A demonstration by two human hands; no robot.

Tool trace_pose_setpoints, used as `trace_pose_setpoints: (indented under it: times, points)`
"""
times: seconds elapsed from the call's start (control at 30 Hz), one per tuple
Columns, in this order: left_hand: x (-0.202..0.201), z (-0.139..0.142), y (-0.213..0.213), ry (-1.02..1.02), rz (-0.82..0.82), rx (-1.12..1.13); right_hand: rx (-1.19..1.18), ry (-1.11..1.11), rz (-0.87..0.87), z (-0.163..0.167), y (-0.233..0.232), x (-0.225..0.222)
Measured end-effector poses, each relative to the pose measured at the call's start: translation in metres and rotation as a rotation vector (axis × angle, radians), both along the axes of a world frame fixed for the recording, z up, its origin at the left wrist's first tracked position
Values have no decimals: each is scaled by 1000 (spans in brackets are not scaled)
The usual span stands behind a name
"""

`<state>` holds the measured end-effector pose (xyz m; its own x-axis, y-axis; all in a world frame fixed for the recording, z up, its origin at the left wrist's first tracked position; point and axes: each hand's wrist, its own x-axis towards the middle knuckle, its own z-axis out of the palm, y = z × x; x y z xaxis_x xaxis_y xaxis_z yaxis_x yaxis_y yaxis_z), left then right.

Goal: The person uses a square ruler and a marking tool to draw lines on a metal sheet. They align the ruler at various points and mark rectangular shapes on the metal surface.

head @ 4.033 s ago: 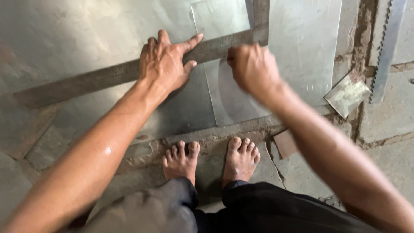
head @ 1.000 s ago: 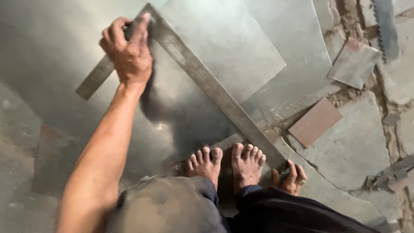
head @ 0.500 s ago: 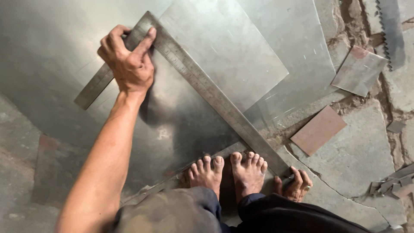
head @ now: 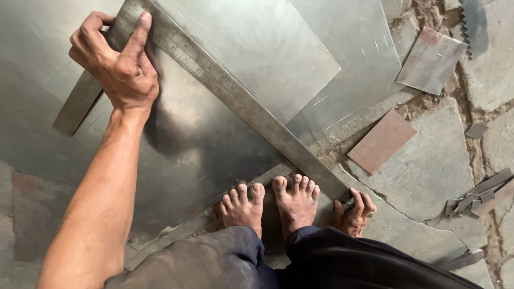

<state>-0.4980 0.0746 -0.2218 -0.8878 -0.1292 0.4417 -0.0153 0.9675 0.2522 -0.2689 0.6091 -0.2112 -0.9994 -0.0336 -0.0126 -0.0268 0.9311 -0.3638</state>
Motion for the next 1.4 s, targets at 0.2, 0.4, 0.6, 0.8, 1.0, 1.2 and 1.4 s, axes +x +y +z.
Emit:
trace_pose_setpoints:
  times: [0.2,0.4,0.6,0.8,1.0,1.2,1.4]
  points:
    - [-2,5,3,0,-5,-4,50,15,-2,2,-4,-3]
    - [-6,13,6,4,13,-8,57,19,-19,-3,-4,0]
    - [-11,27,11,-4,45,2,93,41,-46,-6,-5,-1]
    - [-13,36,14,-35,52,4,83,47,-37,-7,-4,-2]
    - [-13,38,13,-39,40,4,90,64,-13,-12,1,3]
    - [-14,38,13,-72,36,20,68,90,-34,-17,5,2]
    - [-20,47,5,-294,61,30,-77,60,126,44,-20,-71]
